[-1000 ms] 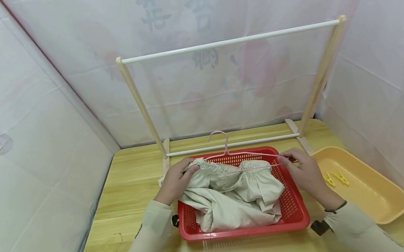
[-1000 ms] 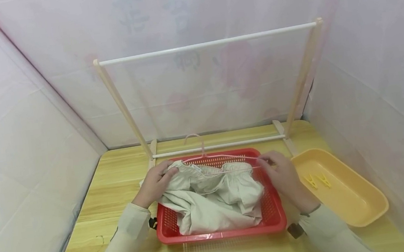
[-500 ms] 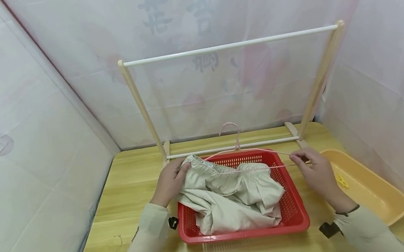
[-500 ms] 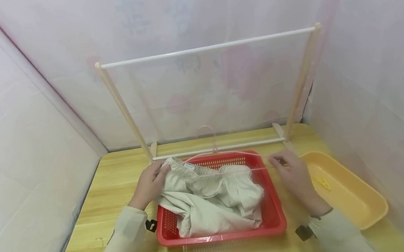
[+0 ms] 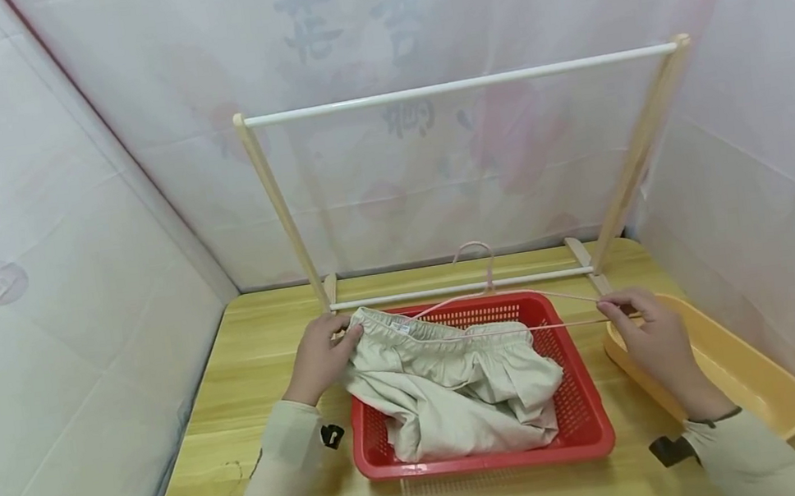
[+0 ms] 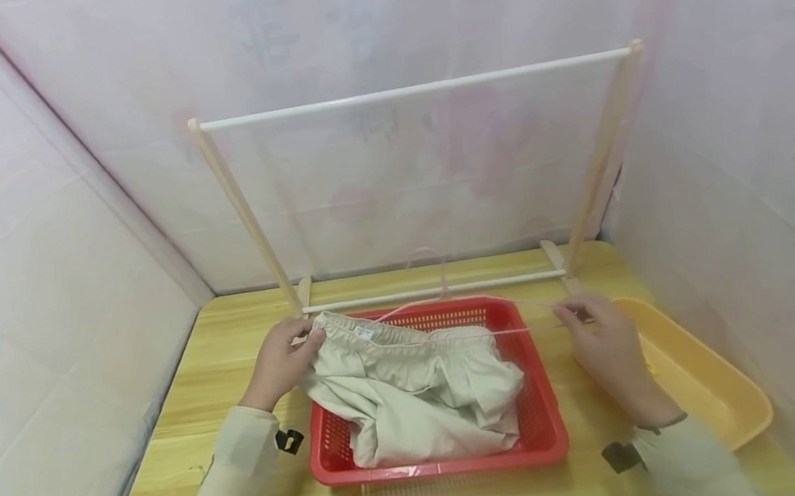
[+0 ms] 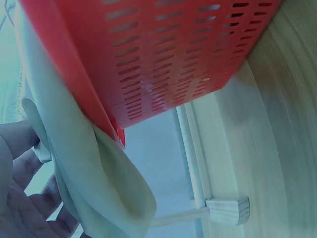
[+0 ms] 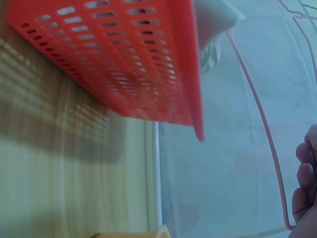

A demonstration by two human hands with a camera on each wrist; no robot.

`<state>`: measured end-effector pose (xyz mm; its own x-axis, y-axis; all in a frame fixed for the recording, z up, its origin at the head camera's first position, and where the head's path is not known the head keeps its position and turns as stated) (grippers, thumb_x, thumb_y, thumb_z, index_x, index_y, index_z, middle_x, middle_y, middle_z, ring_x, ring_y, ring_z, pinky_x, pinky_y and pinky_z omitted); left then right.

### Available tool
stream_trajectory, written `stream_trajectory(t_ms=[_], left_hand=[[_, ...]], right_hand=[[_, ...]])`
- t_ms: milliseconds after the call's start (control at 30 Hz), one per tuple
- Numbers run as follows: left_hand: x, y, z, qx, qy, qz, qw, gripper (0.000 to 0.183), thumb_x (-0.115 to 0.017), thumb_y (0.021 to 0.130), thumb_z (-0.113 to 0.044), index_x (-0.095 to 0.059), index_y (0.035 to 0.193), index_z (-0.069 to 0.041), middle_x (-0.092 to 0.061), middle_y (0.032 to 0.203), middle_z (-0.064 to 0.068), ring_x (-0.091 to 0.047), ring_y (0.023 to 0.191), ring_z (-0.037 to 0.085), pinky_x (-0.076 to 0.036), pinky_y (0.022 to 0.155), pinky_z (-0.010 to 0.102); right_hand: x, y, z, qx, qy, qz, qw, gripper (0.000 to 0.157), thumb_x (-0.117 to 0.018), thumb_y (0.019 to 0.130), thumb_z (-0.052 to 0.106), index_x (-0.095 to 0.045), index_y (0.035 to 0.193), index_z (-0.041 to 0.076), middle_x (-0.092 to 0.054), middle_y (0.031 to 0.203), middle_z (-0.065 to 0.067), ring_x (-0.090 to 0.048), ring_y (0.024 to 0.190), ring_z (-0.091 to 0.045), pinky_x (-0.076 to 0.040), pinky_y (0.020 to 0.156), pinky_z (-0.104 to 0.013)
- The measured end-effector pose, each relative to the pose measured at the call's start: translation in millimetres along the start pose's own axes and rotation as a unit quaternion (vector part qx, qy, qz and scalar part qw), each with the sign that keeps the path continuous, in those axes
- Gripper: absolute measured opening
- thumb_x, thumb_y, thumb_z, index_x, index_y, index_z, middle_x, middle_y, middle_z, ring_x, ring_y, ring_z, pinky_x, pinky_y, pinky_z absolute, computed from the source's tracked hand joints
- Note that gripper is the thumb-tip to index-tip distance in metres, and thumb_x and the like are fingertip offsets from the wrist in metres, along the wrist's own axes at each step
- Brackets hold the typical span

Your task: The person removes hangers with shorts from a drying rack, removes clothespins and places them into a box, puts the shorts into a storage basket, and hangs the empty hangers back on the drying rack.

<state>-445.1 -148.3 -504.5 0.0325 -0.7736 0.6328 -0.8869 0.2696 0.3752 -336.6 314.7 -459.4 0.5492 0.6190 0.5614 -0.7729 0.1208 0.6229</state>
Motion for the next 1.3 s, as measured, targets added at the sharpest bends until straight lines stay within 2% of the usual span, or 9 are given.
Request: stream_trajectory(t_ms=[233, 367, 467, 633, 800, 933, 1033, 1300], left_hand=[[-4.1, -6.6, 0.2, -0.021, -0.035, 0.029, 0.9987, 0.01, -0.073, 0.098, -0.019, -0.076, 0.092, -0.012, -0.071, 0.101, 0.006, -0.064, 0.1, 0.026, -0.05, 0.092, 0.048], [-7.7, -11.8, -0.8, -0.033, -0.048, 0.051, 0.997, 0.014, -0.073, 0.098, -0.019, -0.073, 0.084, -0.016, -0.069, 0.102, 0.003, -0.061, 0.099, 0.024, -0.05, 0.089, 0.047], [-9.7, -14.4, -0.2, -0.031, -0.053, 0.058, 0.9965, 0.017, -0.072, 0.099, -0.021, -0.072, 0.082, -0.018, -0.067, 0.102, 0.001, -0.06, 0.098, 0.021, -0.05, 0.086, 0.044], [-12.8, -18.8, 0.6, -0.02, -0.066, 0.074, 0.9948, 0.012, -0.071, 0.099, -0.024, -0.077, 0.09, -0.02, -0.066, 0.103, -0.001, -0.059, 0.094, 0.017, -0.05, 0.08, 0.037], [-13.1, -20.0, -5.5, -0.032, -0.093, 0.09, 0.9911, 0.008, -0.071, 0.099, -0.021, -0.079, 0.099, -0.02, -0.066, 0.106, -0.002, -0.06, 0.095, 0.017, -0.051, 0.081, 0.036], [-15.0, -19.6, -10.8, -0.055, -0.106, 0.103, 0.9874, 0.007, -0.072, 0.098, -0.021, -0.079, 0.098, -0.02, -0.066, 0.107, -0.002, -0.061, 0.098, 0.017, -0.051, 0.084, 0.037], [-16.2, -21.9, -11.3, -0.058, -0.111, 0.116, 0.9853, 0.008, -0.073, 0.098, -0.02, -0.08, 0.094, -0.02, -0.065, 0.106, -0.003, -0.061, 0.097, 0.017, -0.051, 0.084, 0.036], [-16.8, -27.5, -9.5, -0.052, -0.11, 0.136, 0.9832, 0.01, -0.072, 0.099, -0.019, -0.081, 0.096, -0.021, -0.065, 0.108, -0.005, -0.062, 0.1, 0.016, -0.052, 0.087, 0.038]], right_hand=[[16.9, 1, -12, -0.009, 0.007, -0.012, 1.0, 0.005, -0.074, 0.094, 0.001, -0.075, 0.099, -0.001, -0.061, 0.092, 0.026, -0.053, 0.085, 0.011, -0.039, 0.074, -0.005], [28.6, 0, -17, -0.027, 0.01, -0.02, 0.999, 0.006, -0.073, 0.095, 0.002, -0.075, 0.099, -0.001, -0.059, 0.093, 0.035, -0.053, 0.085, 0.01, -0.039, 0.07, -0.007], [35.1, -2, -22, -0.047, 0.007, -0.019, 0.999, 0.008, -0.073, 0.096, 0.005, -0.075, 0.101, 0.0, -0.059, 0.092, 0.037, -0.052, 0.085, 0.009, -0.038, 0.063, -0.01], [39.6, -7, -28, -0.07, 0.01, -0.024, 0.997, 0.009, -0.074, 0.096, 0.008, -0.076, 0.101, 0.001, -0.059, 0.088, 0.035, -0.052, 0.082, 0.008, -0.036, 0.051, -0.015], [37.7, -3, -13, -0.03, 0.035, -0.049, 0.998, 0.008, -0.078, 0.09, -0.002, -0.077, 0.097, 0.0, -0.062, 0.085, 0.028, -0.053, 0.078, 0.005, -0.035, 0.053, -0.011], [41.2, 3, 6, 0.008, 0.036, -0.074, 0.997, 0.01, -0.078, 0.087, -0.007, -0.077, 0.095, -0.003, -0.06, 0.089, 0.029, -0.052, 0.081, 0.007, -0.036, 0.061, -0.007], [46.2, 4, 6, 0.0, 0.029, -0.085, 0.996, 0.007, -0.077, 0.089, -0.006, -0.076, 0.095, -0.004, -0.058, 0.091, 0.032, -0.051, 0.083, 0.009, -0.035, 0.063, -0.007], [60.1, -2, -13, -0.052, 0.035, -0.089, 0.994, 0.007, -0.074, 0.093, -0.002, -0.074, 0.096, -0.008, -0.059, 0.09, 0.033, -0.051, 0.085, 0.004, -0.034, 0.059, -0.009]])
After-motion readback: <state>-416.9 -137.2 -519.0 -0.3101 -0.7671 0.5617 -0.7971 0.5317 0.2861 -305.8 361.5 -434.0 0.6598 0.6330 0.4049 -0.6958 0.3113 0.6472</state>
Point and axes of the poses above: each hand's wrist, its own y-axis towards the middle knuckle, its own x-axis out of the back of the hand, z = x × y, the point moved 9 cm from there along y, towards the middle knuckle
